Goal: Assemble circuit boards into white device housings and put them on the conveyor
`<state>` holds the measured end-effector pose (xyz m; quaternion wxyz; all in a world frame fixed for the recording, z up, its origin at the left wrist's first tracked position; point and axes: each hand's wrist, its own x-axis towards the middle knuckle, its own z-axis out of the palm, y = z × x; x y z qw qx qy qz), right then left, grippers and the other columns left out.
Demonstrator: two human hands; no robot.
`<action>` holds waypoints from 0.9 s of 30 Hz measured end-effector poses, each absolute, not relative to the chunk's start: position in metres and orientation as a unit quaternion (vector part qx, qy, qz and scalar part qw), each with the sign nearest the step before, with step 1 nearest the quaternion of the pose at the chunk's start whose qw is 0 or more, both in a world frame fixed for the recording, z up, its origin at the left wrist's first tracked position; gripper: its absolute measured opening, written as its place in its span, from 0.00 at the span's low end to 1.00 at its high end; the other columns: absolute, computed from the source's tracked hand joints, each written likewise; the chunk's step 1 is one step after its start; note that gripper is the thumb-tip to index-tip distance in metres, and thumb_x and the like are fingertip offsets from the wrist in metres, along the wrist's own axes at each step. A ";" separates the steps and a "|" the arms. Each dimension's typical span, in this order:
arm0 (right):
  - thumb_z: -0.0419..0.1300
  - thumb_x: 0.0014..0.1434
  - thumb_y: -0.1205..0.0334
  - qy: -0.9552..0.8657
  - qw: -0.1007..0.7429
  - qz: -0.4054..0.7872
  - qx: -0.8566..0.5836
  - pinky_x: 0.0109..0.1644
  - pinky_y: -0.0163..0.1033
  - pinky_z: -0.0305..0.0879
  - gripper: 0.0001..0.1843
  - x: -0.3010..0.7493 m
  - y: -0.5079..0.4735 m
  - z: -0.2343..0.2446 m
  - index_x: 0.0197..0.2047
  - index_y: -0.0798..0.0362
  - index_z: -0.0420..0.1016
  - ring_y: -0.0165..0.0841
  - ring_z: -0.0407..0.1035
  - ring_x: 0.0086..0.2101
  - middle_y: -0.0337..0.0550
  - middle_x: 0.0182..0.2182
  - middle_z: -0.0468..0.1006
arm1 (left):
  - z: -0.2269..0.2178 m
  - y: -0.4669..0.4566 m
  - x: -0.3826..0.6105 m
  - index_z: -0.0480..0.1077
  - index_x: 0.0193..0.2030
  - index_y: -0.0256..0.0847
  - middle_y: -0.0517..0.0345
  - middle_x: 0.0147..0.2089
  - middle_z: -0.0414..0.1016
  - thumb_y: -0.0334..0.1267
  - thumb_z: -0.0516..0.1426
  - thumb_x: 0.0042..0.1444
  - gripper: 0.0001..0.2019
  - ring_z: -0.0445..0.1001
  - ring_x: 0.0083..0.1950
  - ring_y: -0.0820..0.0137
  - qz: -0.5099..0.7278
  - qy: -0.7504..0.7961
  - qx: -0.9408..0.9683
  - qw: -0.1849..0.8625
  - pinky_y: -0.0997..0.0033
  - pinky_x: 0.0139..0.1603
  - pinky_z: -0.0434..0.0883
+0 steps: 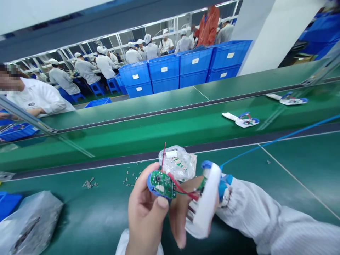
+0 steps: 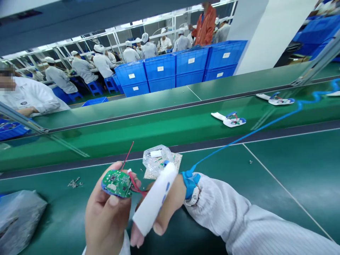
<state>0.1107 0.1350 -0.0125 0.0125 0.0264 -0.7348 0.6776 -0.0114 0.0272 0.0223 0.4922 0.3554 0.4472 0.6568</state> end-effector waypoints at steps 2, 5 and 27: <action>0.69 0.40 0.52 -0.763 0.026 0.646 0.008 0.46 0.35 0.68 0.19 0.126 0.143 -0.009 0.33 0.56 0.78 0.37 0.73 0.40 0.44 0.35 0.79 | 0.026 0.027 -0.011 0.70 0.47 0.47 0.58 0.40 0.78 0.43 0.63 0.48 0.18 0.77 0.37 0.67 0.655 0.475 0.353 0.469 0.69 0.39 0.75; 0.59 0.54 0.60 -0.781 0.210 0.547 -0.215 0.45 0.38 0.66 0.11 0.151 0.151 0.002 0.39 0.57 0.75 0.33 0.71 0.38 0.45 0.36 0.78 | 0.031 0.029 -0.006 0.72 0.45 0.46 0.58 0.41 0.79 0.39 0.62 0.50 0.13 0.78 0.40 0.66 0.645 0.522 0.367 0.420 0.70 0.40 0.75; 0.57 0.53 0.66 -0.715 0.360 0.456 -0.388 0.38 0.33 0.65 0.11 0.145 0.125 0.030 0.38 0.55 0.78 0.33 0.71 0.39 0.44 0.38 0.79 | 0.019 0.031 -0.009 0.70 0.44 0.45 0.59 0.36 0.75 0.35 0.59 0.50 0.12 0.74 0.33 0.71 0.511 0.606 0.603 0.087 0.74 0.31 0.72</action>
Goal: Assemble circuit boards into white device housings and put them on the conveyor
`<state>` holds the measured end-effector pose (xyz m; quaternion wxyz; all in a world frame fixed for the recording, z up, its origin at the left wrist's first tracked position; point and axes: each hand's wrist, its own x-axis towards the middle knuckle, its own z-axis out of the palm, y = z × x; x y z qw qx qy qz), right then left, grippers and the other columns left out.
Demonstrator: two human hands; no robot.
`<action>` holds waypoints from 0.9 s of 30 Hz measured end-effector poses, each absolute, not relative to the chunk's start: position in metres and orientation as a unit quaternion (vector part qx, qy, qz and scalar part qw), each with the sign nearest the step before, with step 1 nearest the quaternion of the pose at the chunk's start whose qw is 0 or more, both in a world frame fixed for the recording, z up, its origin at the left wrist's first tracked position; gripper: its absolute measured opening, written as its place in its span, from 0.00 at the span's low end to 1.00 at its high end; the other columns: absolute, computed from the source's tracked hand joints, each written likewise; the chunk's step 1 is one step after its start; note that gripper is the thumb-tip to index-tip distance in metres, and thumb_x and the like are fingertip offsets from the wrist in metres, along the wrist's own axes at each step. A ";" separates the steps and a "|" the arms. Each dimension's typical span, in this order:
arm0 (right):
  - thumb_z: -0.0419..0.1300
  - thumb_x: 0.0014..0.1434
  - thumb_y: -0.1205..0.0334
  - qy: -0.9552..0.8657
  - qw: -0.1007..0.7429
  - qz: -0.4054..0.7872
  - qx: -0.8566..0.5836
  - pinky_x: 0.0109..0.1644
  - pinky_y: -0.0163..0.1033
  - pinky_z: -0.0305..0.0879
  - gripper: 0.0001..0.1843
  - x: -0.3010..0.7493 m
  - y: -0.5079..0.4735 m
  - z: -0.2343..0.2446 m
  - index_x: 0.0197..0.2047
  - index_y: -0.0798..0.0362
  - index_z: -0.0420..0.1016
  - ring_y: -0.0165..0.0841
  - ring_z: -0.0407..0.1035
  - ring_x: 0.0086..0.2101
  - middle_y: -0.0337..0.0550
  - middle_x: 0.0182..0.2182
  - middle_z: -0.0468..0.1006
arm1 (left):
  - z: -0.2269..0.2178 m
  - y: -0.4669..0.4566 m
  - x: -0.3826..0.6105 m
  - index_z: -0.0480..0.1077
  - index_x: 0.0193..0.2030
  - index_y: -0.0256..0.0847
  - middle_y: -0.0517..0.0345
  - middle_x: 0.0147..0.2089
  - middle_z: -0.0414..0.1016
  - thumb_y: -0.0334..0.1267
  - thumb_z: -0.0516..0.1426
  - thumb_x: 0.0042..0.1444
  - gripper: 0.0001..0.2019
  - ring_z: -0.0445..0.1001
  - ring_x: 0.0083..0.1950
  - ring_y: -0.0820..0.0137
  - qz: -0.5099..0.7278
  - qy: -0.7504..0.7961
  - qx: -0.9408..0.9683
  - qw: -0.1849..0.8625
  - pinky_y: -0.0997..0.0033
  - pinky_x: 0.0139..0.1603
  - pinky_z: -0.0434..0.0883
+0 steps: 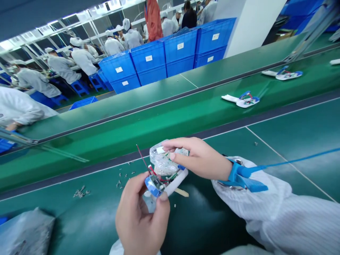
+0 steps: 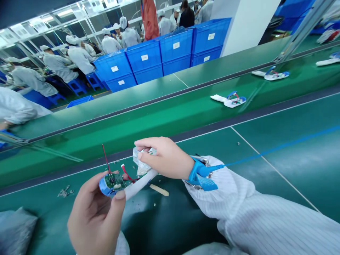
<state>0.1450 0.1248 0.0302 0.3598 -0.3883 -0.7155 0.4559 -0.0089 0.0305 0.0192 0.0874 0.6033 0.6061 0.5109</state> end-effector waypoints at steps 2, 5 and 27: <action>0.53 0.57 0.64 -0.746 0.290 0.479 -0.362 0.39 0.33 0.64 0.12 0.145 0.126 0.031 0.38 0.55 0.77 0.32 0.70 0.39 0.42 0.37 0.78 | 0.016 0.030 -0.013 0.69 0.45 0.44 0.58 0.39 0.74 0.34 0.59 0.50 0.14 0.74 0.37 0.70 0.507 0.576 0.637 0.070 0.75 0.34 0.72; 0.49 0.60 0.62 -0.744 0.175 0.588 -0.265 0.31 0.31 0.59 0.16 0.138 0.125 0.030 0.26 0.57 0.72 0.26 0.64 0.26 0.37 0.22 0.70 | 0.012 0.030 -0.019 0.68 0.48 0.42 0.55 0.44 0.73 0.29 0.59 0.48 0.18 0.74 0.44 0.68 0.474 0.520 0.710 0.033 0.74 0.40 0.73; 0.51 0.59 0.66 -0.767 0.340 0.404 -0.363 0.39 0.37 0.55 0.14 0.127 0.107 0.028 0.23 0.56 0.69 0.30 0.63 0.31 0.39 0.23 0.69 | 0.003 0.029 0.010 0.68 0.48 0.46 0.56 0.42 0.76 0.38 0.59 0.55 0.13 0.76 0.42 0.70 0.654 0.554 0.396 0.329 0.76 0.40 0.74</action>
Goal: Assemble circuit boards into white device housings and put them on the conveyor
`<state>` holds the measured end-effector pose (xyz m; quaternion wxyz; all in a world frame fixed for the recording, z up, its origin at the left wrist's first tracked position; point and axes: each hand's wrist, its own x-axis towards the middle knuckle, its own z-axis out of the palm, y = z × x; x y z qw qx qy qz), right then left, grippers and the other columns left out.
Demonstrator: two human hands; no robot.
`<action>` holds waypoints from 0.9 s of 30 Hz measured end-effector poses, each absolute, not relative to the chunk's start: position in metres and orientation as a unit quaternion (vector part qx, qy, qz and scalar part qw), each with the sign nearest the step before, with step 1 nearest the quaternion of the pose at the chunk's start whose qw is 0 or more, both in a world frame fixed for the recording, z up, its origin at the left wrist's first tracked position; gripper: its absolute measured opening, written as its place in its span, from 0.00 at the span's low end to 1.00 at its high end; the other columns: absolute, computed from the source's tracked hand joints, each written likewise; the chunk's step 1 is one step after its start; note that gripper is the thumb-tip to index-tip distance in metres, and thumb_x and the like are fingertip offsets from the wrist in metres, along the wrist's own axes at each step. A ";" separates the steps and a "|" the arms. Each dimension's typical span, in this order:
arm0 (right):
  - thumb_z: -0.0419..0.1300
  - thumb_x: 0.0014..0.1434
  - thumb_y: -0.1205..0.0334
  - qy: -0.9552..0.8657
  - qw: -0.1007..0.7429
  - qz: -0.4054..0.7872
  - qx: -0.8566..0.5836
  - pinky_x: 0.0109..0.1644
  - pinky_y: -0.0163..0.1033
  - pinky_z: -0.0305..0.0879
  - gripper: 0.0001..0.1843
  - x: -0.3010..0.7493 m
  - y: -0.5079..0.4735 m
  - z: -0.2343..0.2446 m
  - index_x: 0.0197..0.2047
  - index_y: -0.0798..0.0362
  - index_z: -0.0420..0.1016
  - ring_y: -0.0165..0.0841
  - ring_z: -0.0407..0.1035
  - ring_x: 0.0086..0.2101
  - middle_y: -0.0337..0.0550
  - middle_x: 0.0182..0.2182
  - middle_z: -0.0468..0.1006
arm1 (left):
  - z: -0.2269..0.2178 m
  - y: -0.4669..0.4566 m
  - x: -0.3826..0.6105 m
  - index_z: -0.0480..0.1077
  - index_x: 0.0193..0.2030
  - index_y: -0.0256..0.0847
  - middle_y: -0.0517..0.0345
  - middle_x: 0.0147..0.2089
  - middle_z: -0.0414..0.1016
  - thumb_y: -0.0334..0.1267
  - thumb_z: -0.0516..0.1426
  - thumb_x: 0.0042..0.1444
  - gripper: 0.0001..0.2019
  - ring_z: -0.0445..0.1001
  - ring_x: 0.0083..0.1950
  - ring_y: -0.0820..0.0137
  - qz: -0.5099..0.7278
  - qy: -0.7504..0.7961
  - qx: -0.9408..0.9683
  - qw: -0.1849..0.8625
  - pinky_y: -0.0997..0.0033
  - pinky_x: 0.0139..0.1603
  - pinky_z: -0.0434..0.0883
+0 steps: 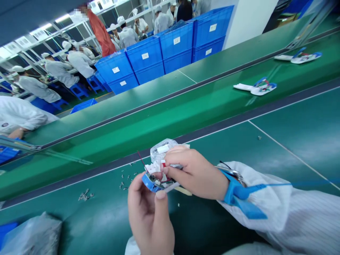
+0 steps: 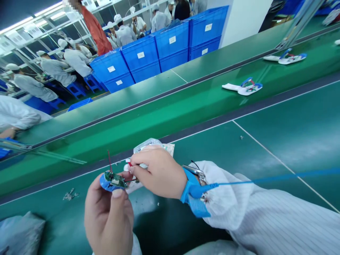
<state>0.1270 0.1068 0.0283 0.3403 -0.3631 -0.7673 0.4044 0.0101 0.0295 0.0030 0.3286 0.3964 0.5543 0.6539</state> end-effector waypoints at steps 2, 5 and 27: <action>0.51 0.59 0.68 -0.798 0.357 0.295 -0.386 0.42 0.40 0.52 0.14 0.127 0.102 0.027 0.22 0.56 0.68 0.33 0.63 0.35 0.40 0.24 0.71 | 0.003 0.030 0.014 0.68 0.48 0.47 0.57 0.43 0.76 0.40 0.59 0.54 0.14 0.76 0.43 0.71 0.651 0.533 0.368 0.395 0.78 0.42 0.73; 0.50 0.58 0.70 -0.805 0.379 0.218 -0.402 0.44 0.43 0.50 0.12 0.126 0.099 0.023 0.24 0.55 0.68 0.37 0.63 0.41 0.41 0.27 0.74 | 0.000 0.032 0.014 0.68 0.49 0.48 0.56 0.48 0.75 0.41 0.58 0.56 0.14 0.75 0.47 0.70 0.626 0.517 0.394 0.431 0.76 0.44 0.72; 0.50 0.56 0.70 -0.817 0.452 0.207 -0.293 0.43 0.42 0.51 0.12 0.131 0.093 0.031 0.24 0.55 0.68 0.29 0.55 0.28 0.36 0.18 0.66 | 0.018 0.020 -0.006 0.65 0.52 0.43 0.51 0.44 0.74 0.42 0.56 0.55 0.18 0.74 0.41 0.64 0.453 0.651 0.597 0.123 0.68 0.37 0.71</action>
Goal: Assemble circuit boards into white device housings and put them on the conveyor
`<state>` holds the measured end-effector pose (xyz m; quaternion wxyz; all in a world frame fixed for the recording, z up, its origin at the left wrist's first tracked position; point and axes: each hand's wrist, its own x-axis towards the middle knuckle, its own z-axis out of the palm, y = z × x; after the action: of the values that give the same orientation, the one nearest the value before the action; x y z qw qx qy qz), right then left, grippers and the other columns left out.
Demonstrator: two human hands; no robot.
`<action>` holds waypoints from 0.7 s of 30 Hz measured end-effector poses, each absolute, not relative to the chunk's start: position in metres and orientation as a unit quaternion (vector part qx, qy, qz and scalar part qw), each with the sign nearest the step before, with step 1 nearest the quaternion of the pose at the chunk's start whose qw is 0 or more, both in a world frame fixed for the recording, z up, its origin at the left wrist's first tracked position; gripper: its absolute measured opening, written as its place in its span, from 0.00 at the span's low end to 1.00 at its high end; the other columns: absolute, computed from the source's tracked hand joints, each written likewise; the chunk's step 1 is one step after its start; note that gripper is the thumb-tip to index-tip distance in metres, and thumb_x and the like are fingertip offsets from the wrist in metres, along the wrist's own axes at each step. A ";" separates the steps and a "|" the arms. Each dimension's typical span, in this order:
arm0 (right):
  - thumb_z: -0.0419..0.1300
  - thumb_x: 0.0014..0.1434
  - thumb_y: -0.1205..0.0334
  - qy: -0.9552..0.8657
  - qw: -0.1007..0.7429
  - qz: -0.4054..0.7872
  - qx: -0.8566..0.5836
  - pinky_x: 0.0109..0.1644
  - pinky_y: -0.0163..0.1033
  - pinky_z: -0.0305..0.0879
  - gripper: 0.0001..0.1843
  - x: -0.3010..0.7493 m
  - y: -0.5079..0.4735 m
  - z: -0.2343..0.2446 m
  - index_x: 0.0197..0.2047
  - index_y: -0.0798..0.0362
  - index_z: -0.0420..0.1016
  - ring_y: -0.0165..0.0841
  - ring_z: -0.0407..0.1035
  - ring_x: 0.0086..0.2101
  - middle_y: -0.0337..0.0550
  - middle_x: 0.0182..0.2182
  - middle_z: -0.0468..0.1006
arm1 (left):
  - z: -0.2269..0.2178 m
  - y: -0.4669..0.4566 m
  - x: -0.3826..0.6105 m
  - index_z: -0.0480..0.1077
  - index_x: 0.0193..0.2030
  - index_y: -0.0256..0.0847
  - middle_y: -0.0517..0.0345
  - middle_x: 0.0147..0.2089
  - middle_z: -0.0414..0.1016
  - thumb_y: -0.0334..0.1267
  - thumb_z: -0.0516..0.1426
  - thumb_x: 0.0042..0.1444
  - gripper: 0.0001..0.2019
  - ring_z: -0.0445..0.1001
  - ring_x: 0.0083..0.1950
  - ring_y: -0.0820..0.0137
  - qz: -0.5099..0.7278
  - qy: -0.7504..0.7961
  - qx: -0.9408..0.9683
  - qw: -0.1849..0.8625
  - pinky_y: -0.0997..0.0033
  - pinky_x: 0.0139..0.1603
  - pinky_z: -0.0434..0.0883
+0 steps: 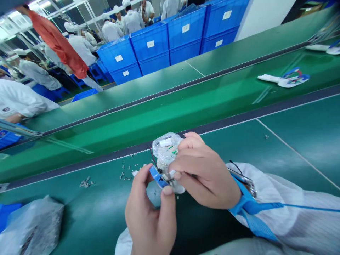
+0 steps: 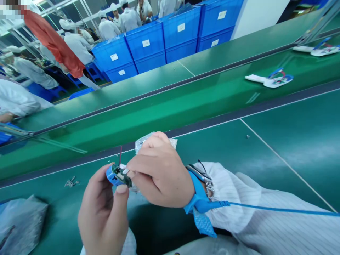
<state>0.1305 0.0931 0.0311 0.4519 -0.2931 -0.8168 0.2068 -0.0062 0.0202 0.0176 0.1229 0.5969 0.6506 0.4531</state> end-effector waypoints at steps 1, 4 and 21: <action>0.50 0.57 0.70 -0.816 0.450 0.206 -0.299 0.44 0.42 0.51 0.11 0.131 0.093 0.031 0.25 0.54 0.68 0.29 0.56 0.29 0.36 0.19 0.67 | 0.021 0.020 -0.006 0.66 0.51 0.42 0.52 0.42 0.75 0.42 0.56 0.55 0.17 0.75 0.36 0.66 0.452 0.658 0.579 0.164 0.70 0.33 0.72; 0.49 0.59 0.70 -0.807 0.437 0.232 -0.321 0.44 0.42 0.52 0.11 0.134 0.090 0.032 0.28 0.54 0.69 0.30 0.60 0.32 0.37 0.22 0.70 | 0.027 0.021 -0.004 0.68 0.48 0.43 0.55 0.37 0.76 0.41 0.55 0.56 0.13 0.73 0.28 0.71 0.451 0.648 0.558 0.257 0.71 0.30 0.72; 0.50 0.54 0.72 -0.825 0.371 0.338 -0.260 0.35 0.37 0.53 0.13 0.145 0.094 0.048 0.20 0.55 0.64 0.27 0.55 0.26 0.38 0.21 0.65 | 0.026 0.020 -0.001 0.70 0.51 0.51 0.61 0.37 0.74 0.42 0.57 0.56 0.15 0.71 0.37 0.73 0.540 0.551 0.549 0.322 0.79 0.39 0.71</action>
<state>0.1445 0.0935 0.0476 0.3715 -0.2598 -0.8247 0.3382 -0.0014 0.0201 0.0256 0.3215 0.5494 0.5510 0.5396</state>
